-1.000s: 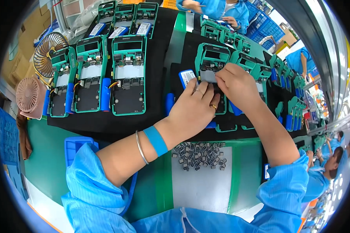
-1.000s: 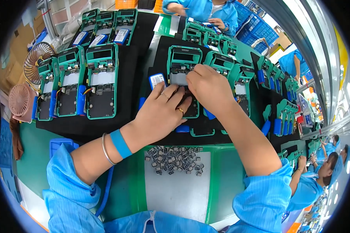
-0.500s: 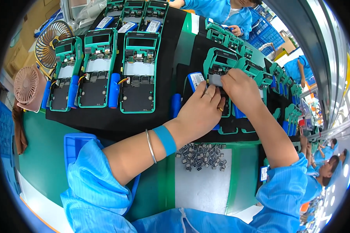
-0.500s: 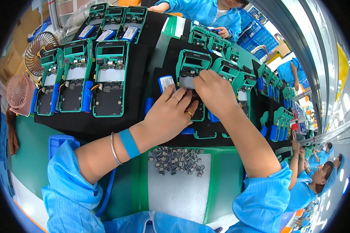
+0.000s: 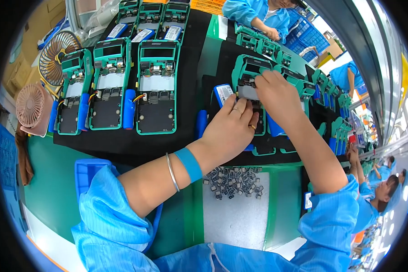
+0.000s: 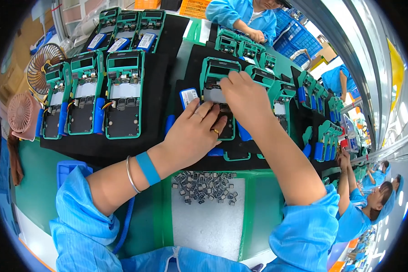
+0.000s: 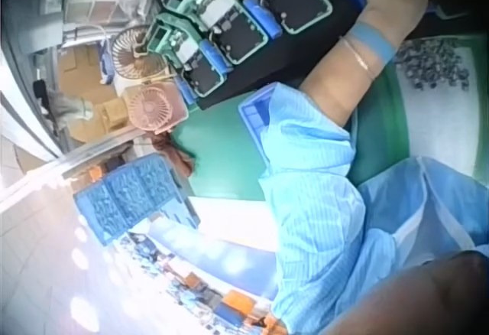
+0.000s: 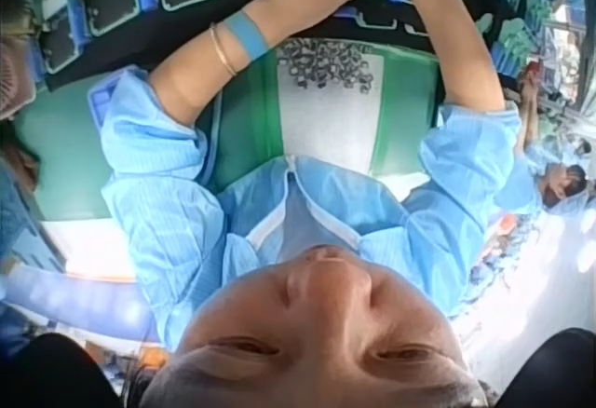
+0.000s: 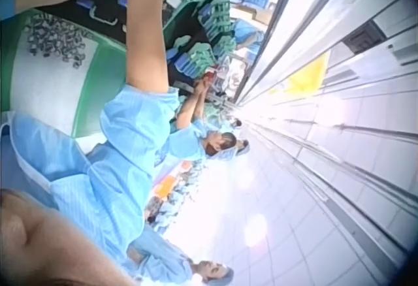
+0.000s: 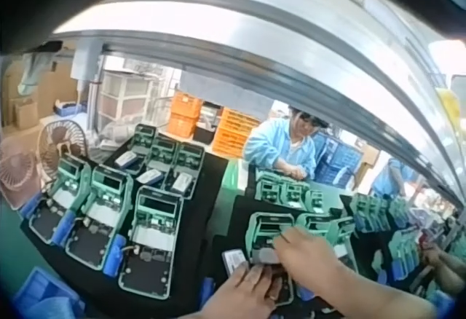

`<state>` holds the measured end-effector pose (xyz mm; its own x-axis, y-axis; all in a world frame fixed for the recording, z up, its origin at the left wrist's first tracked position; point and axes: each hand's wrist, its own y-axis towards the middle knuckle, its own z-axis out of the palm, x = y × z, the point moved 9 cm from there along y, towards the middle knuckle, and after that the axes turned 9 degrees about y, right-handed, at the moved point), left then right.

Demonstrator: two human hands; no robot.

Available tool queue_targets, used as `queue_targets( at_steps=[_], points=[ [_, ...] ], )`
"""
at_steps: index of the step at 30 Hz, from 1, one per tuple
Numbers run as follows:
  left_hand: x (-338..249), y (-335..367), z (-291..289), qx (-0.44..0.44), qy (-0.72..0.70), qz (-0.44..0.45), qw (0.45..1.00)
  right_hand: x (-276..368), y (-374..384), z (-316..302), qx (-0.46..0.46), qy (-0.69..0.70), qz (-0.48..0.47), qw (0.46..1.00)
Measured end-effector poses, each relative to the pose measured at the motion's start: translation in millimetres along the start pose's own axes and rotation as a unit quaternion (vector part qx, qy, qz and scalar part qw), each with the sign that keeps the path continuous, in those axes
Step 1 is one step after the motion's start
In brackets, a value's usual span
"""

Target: The person assembles electronic devices by hand, placing internal components and batteries into plastic electronic device housings on an assembly line.

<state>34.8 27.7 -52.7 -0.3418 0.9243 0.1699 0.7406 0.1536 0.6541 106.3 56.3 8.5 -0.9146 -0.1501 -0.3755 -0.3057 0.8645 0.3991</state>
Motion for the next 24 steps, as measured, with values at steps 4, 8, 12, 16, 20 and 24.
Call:
queue_targets(
  at_steps=[4,8,12,16,20,24],
  points=[
    [-1.9,5.0,-2.6,-0.006,0.008,0.008,1.000,-9.6,-5.8,-2.0,0.010,-0.045,0.041,0.998],
    [2.3,5.0,-8.4,0.006,0.014,0.026,1.000,-13.1,-34.1,-42.6,-0.051,0.101,0.128,0.985],
    [19.6,2.3,-8.6,0.047,-0.006,0.049,0.998,-12.0,-107.2,-54.8,-0.064,0.315,0.226,0.920],
    [22.2,3.1,-14.8,0.038,-0.030,0.067,0.997,7.8,-182.9,-57.5,0.008,0.392,0.314,0.865],
    [29.1,6.5,-10.8,0.041,-0.051,0.021,0.998,36.4,-238.0,-36.2,0.051,0.449,0.337,0.826],
    [-5.1,32.3,-28.5,-0.011,-0.053,0.044,0.998,58.2,-259.0,-26.0,0.047,0.472,0.329,0.816]
  ],
)
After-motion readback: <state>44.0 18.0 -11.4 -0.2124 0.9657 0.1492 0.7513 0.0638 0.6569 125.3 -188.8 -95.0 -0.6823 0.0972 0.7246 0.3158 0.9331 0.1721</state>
